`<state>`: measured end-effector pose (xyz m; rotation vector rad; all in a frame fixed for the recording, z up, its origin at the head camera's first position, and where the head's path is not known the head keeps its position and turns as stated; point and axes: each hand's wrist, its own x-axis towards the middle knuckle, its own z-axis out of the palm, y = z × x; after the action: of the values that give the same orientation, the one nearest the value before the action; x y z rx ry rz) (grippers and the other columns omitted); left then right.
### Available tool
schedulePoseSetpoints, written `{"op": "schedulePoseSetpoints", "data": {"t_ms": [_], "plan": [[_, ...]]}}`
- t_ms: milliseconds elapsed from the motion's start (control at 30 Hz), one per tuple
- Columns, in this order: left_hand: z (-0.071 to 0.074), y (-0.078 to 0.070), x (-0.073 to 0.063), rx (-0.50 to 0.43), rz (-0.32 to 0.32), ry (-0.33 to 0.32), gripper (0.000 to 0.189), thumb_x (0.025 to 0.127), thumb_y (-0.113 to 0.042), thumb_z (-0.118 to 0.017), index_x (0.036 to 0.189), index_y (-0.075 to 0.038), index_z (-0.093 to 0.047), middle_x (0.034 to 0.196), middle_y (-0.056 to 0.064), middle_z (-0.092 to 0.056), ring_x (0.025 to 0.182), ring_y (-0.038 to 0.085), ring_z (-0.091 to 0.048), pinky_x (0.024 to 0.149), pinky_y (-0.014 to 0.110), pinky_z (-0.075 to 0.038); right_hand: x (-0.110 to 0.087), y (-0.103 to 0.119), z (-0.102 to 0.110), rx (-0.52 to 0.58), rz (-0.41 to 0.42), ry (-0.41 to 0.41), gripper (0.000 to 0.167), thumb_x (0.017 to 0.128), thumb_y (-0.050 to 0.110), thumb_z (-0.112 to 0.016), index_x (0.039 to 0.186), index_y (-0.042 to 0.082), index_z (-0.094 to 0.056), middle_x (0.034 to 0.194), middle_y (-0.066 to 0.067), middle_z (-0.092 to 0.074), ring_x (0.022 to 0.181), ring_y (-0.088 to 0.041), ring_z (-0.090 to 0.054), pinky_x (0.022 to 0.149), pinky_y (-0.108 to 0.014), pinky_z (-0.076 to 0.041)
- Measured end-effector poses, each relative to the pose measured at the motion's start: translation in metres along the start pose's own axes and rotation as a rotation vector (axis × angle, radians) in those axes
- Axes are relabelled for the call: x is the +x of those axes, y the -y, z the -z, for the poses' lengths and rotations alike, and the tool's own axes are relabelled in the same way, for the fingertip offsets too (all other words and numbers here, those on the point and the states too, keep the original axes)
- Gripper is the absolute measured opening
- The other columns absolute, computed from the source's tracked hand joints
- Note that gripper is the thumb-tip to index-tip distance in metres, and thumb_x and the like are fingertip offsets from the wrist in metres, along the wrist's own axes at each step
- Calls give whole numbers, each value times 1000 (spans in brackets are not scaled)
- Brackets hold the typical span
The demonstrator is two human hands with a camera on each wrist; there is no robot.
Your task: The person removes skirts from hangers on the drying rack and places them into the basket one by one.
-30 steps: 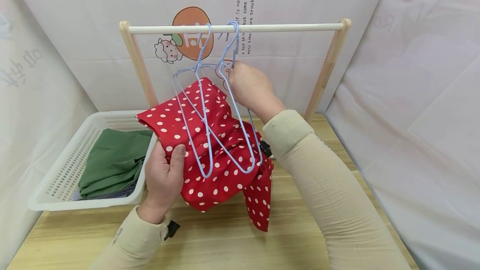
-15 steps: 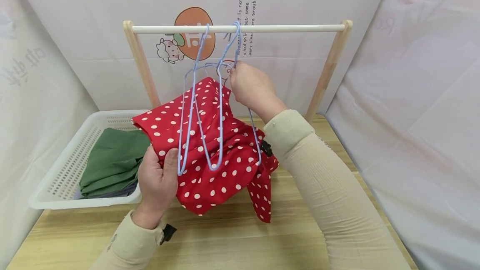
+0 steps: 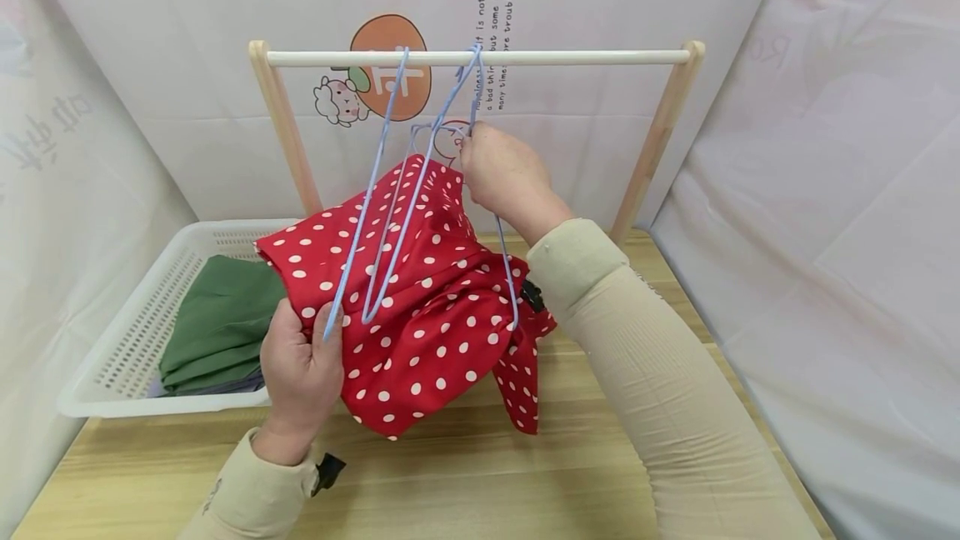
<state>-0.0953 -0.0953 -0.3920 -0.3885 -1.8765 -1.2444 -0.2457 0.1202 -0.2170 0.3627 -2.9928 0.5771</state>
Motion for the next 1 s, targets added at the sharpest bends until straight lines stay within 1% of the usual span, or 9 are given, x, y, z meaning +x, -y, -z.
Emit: {"op": "schedulePoseSetpoints", "data": {"t_ms": [133, 233, 300, 400, 433, 533, 667, 800, 1000], "plan": [[3, 1, -2, 13, -12, -21, 26, 99, -3, -67, 120, 9, -56, 112, 18, -71, 94, 30, -74, 89, 11, -53, 0, 0, 0, 3, -6, 3, 45, 113, 33, -31, 139, 3, -53, 84, -11, -69, 72, -24, -66, 70, -39, -49], [5, 3, -4, 20, 4, -22, 27, 98, -1, -67, 120, 10, -55, 113, 18, -71, 95, 29, -75, 89, 11, -53, 0, 0, -1, 4, -10, 3, 44, 113, 33, -31, 139, 4, -53, 84, -11, -69, 72, -24, -66, 70, -39, -49], [6, 4, -5, 17, 20, -15, 30, 96, 3, -68, 121, 10, -54, 115, 18, -71, 98, 23, -75, 89, 12, -53, 0, 1, -1, 5, -13, 2, 44, 114, 33, -31, 139, 4, -53, 84, -11, -69, 71, -24, -66, 70, -38, -49], [9, 5, -6, 14, 36, -4, 35, 93, 6, -68, 124, 10, -53, 119, 18, -70, 105, 11, -71, 91, 13, -53, 0, 1, -1, 10, -18, 3, 45, 114, 33, -31, 141, 4, -52, 85, -11, -68, 72, -24, -66, 70, -38, -50], [10, 6, -7, 11, 39, -3, 35, 93, 6, -68, 125, 10, -53, 120, 18, -70, 106, 7, -70, 91, 13, -53, 0, 1, -1, 10, -19, 2, 46, 114, 34, -31, 142, 4, -52, 86, -11, -68, 72, -24, -66, 70, -38, -50], [12, 6, -7, 7, 39, -8, 34, 95, 2, -69, 125, 10, -53, 120, 19, -69, 108, 0, -66, 91, 13, -53, 0, 1, -1, 16, -21, 1, 47, 114, 34, -31, 144, 4, -50, 87, -11, -68, 73, -24, -66, 70, -37, -50], [14, 6, -7, 10, 46, -24, 31, 97, -2, -69, 122, 10, -54, 117, 19, -69, 108, -3, -65, 90, 12, -53, 0, 1, -1, 17, -22, -1, 47, 113, 34, -32, 144, 4, -50, 87, -11, -68, 73, -24, -66, 70, -37, -50], [16, 6, -7, 17, 64, -42, 30, 97, -1, -69, 119, 12, -54, 115, 20, -69, 107, -6, -64, 89, 12, -53, 0, 2, -1, 17, -26, 3, 47, 113, 34, -32, 144, 4, -50, 88, -11, -68, 73, -24, -66, 70, -37, -51], [20, 4, -7, -4, 103, -64, 29, 100, -5, -67, 119, 12, -54, 113, 19, -70, 104, -6, -66, 88, 12, -54, 0, 1, -1, 12, -30, 2, 47, 113, 35, -31, 144, 4, -50, 90, -11, -67, 75, -24, -65, 70, -37, -51]]}}
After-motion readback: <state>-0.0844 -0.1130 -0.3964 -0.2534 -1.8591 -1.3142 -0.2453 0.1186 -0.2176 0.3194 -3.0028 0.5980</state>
